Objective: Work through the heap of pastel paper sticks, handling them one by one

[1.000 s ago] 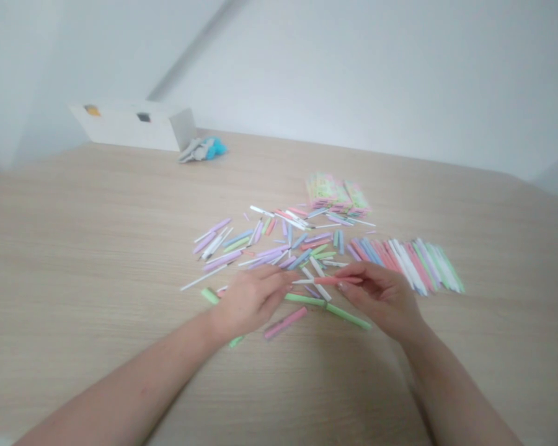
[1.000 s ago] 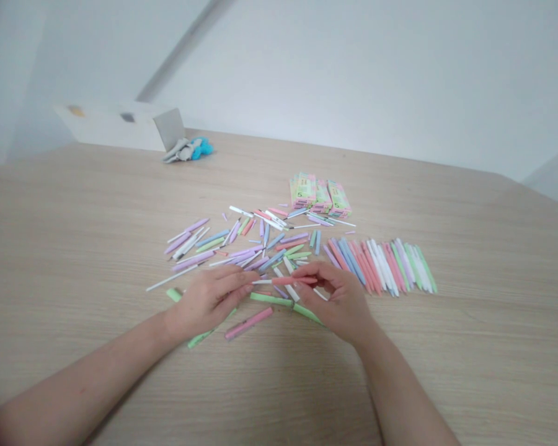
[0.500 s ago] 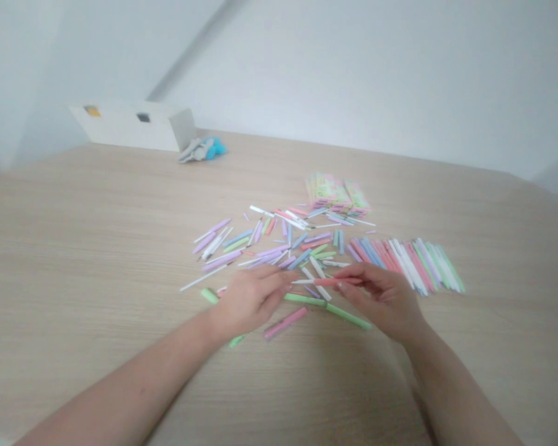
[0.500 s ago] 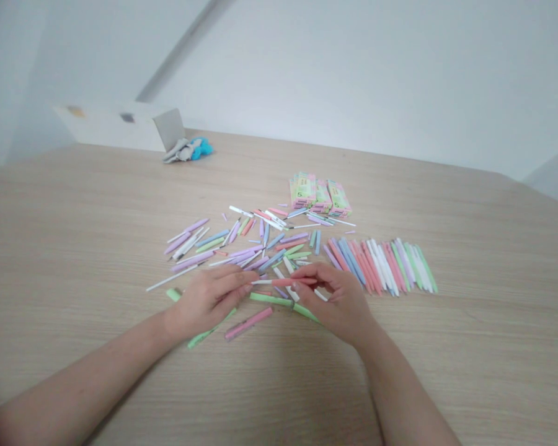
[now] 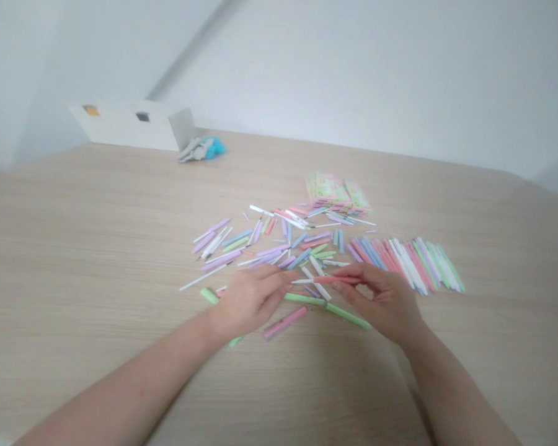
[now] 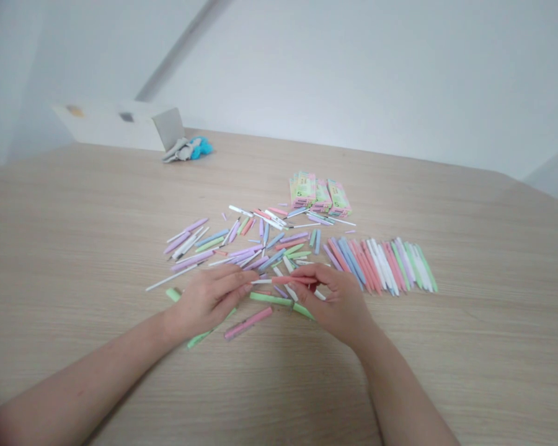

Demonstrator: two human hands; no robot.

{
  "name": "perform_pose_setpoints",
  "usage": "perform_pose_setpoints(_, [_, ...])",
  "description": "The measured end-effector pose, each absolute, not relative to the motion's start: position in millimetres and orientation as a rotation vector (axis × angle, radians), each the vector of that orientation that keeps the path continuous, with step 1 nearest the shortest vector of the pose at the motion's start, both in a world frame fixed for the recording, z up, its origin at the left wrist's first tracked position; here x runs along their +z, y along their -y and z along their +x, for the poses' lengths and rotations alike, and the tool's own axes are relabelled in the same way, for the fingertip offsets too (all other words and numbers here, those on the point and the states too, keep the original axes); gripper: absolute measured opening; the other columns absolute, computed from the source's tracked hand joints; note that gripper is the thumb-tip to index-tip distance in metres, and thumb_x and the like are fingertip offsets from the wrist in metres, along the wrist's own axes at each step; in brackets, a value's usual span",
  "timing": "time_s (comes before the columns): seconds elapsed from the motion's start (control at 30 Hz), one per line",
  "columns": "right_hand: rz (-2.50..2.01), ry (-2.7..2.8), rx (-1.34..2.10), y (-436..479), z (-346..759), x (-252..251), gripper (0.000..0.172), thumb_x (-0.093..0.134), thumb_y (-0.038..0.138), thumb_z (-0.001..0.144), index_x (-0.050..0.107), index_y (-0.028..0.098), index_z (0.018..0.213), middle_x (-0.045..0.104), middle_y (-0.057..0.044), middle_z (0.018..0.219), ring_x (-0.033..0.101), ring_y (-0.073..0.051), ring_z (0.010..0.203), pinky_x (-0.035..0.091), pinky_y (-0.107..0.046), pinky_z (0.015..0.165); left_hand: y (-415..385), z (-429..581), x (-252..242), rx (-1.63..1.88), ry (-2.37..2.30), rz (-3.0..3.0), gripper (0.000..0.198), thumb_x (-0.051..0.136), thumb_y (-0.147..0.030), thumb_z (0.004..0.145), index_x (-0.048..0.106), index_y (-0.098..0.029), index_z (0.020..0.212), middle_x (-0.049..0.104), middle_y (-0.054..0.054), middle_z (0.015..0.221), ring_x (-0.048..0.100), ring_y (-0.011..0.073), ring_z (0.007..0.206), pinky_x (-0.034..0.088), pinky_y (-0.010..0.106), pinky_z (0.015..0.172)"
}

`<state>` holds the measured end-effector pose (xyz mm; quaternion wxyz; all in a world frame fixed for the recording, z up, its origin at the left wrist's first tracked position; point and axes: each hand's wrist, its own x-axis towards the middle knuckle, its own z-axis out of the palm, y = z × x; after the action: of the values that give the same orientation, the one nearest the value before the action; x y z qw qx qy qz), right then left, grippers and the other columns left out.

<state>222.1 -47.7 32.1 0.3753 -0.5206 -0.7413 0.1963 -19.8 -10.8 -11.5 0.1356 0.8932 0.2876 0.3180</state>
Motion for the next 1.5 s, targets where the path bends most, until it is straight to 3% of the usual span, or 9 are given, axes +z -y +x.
perform_pose_setpoints(0.87, [-1.201,2.014,0.432,45.3,224.7,33.9,0.012,0.065,0.021,0.080,0.070,0.020,0.090,0.072,-0.002,0.080,0.064,-0.013,0.068,0.050,-0.022,0.061,12.3,-19.6,-9.6,0.970,-0.829,2.651,0.028,0.046,-0.016,0.091,0.057,-0.016,0.116,0.063,0.007,0.091,0.057,0.0159,0.080,0.043,0.027,0.068])
perform_pose_setpoints(1.5, [-1.290,2.056,0.456,46.6,224.9,33.3,0.014,0.061,0.028,0.084,0.071,0.020,0.091,0.071,-0.003,0.082,0.063,-0.013,0.071,0.049,-0.023,0.064,13.6,-19.7,-8.6,0.967,-0.812,2.712,0.027,0.046,-0.017,0.090,0.058,-0.016,0.115,0.062,0.007,0.091,0.057,0.0163,0.081,0.043,0.027,0.068])
